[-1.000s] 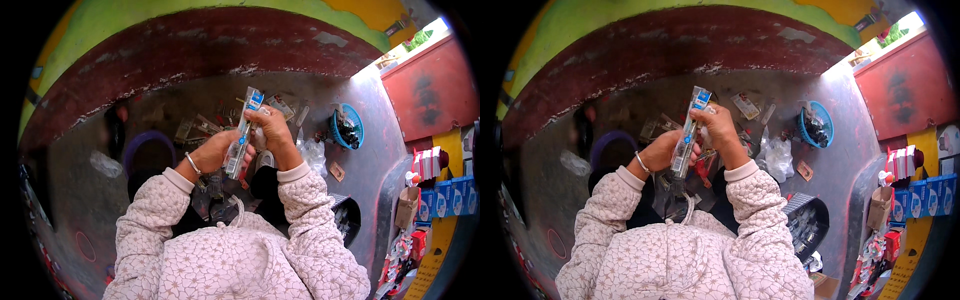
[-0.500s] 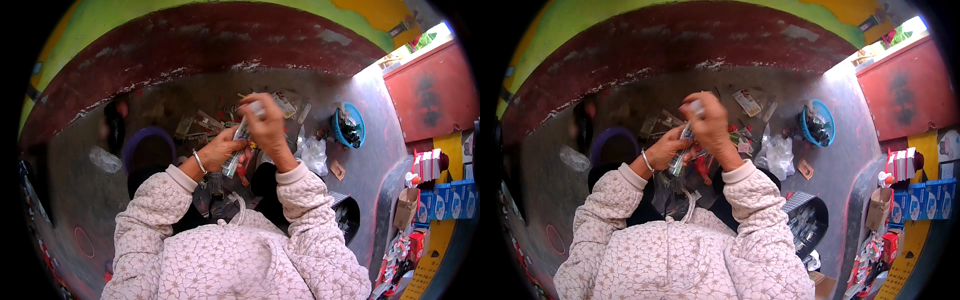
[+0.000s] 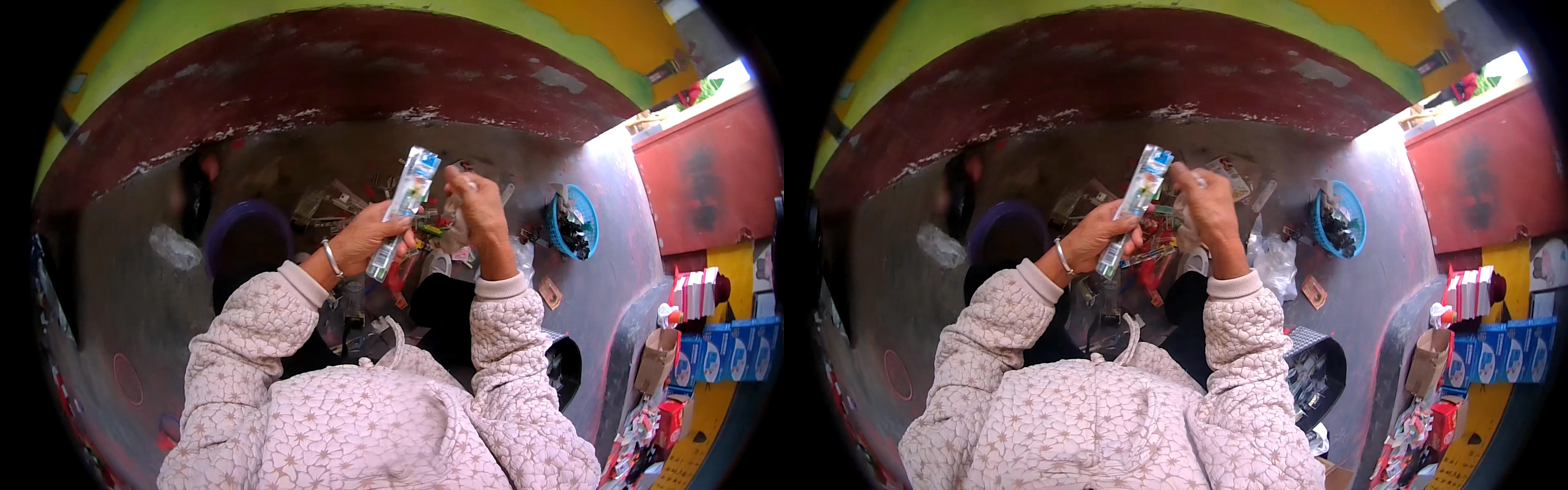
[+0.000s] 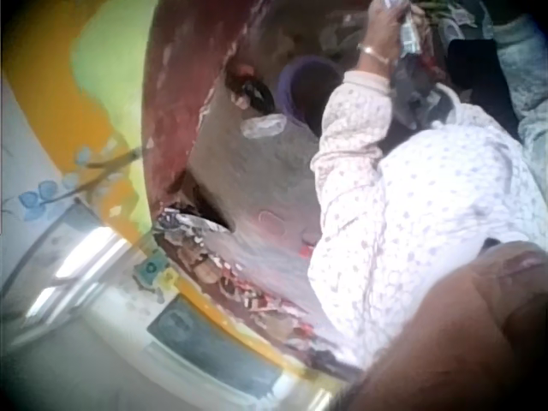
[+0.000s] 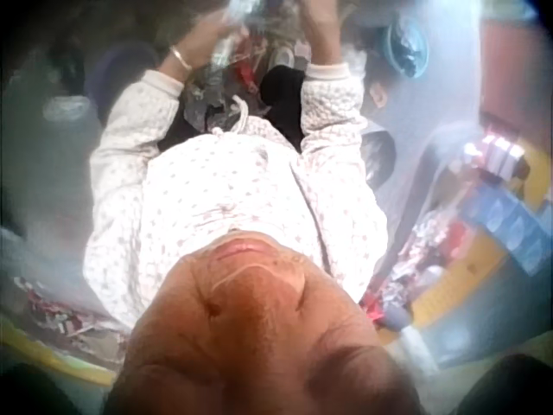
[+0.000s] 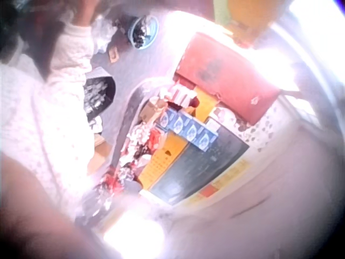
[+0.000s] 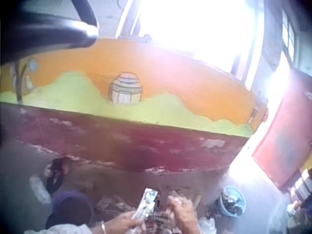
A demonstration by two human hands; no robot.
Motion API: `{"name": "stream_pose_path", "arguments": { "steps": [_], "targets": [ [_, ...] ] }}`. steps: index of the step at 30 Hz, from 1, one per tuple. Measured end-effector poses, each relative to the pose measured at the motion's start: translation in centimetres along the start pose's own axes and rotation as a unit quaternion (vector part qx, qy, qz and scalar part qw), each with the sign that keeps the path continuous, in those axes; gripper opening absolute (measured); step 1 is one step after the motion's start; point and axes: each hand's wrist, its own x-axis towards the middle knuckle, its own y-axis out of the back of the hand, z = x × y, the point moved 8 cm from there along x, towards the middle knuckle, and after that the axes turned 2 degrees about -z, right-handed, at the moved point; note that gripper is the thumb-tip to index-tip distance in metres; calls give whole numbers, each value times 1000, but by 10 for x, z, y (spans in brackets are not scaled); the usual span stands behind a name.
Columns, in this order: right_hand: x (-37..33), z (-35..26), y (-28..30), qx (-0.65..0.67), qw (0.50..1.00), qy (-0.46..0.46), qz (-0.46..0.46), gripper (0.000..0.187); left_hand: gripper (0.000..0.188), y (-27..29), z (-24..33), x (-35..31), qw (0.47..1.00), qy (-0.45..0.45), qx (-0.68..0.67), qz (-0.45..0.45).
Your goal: The person sorts packaged stationery items by hand, picking them up from the floor, wiping them with a cloth, and placing them into a basket.
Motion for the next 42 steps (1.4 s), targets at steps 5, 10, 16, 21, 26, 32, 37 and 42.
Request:
{"name": "stream_pose_path", "arguments": {
  "steps": [5,10,16,21,26,32,37,42],
  "targets": [
    [-9,6,-50,-28,992,13,-123,24,20,9,1,-1,993,-30,112,37],
    [-11,11,-54,212,970,-39,-114,19,19,9,-2,2,993,-19,97,56],
    [-6,10,-52,217,974,-43,-58,17,19,12,9,7,995,-67,65,45],
    [-7,17,-50,316,947,-47,-37,21,18,21,17,3,975,-85,186,82],
    [-6,12,-42,279,959,57,-15,24,23,15,11,2,980,-79,174,55],
    [-1,18,-35,354,933,-7,-59,14,24,7,6,2,983,-58,170,30],
    [33,29,56,382,907,44,170,7,25,8,4,-1,995,-18,98,29],
    [-26,-44,3,71,952,245,167,11,22,11,1,6,994,-17,90,51]
  ]
}}
